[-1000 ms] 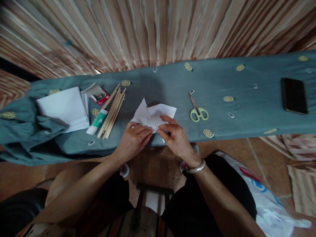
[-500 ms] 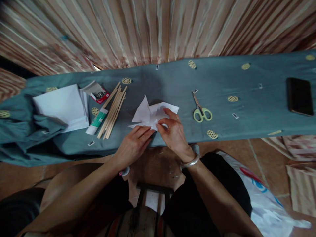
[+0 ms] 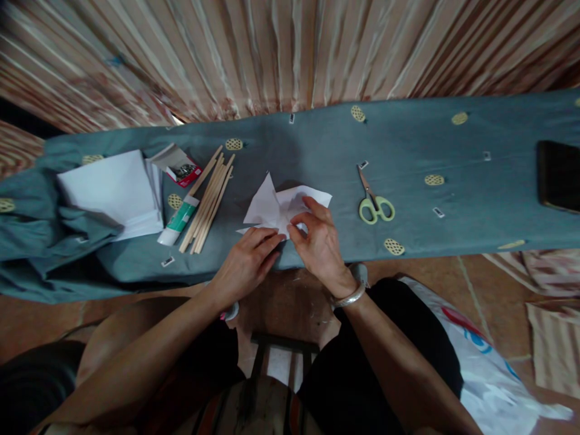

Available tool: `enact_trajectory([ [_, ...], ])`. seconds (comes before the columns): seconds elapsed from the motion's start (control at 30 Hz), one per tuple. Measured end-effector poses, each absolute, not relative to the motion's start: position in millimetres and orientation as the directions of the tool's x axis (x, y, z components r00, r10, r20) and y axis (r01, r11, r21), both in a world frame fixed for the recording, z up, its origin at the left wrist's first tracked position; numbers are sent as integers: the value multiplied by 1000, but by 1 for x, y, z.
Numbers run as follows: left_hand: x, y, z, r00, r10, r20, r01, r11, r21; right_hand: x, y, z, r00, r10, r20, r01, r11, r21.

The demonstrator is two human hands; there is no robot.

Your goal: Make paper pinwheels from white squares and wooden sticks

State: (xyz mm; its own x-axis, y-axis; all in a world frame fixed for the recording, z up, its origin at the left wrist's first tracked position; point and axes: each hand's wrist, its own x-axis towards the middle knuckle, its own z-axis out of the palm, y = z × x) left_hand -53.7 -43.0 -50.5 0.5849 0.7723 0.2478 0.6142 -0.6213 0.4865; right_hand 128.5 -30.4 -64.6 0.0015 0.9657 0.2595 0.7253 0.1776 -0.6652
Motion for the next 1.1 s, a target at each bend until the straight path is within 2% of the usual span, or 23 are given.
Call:
enact_trajectory([
  [0.4,-52,-41,-52,581,784,216,623,-600,501,128,-30,-61,-10,974,228,712,167,-682],
  [0.87,-53,-40,-49,587,782,210,622,-602,501,124,-34,-55,-150,948,280,761,291,-579],
  [1.1,-52,-40,-50,585,780,224,619,-608,497,123,-34,-56,-144,957,251,738,273,-617],
])
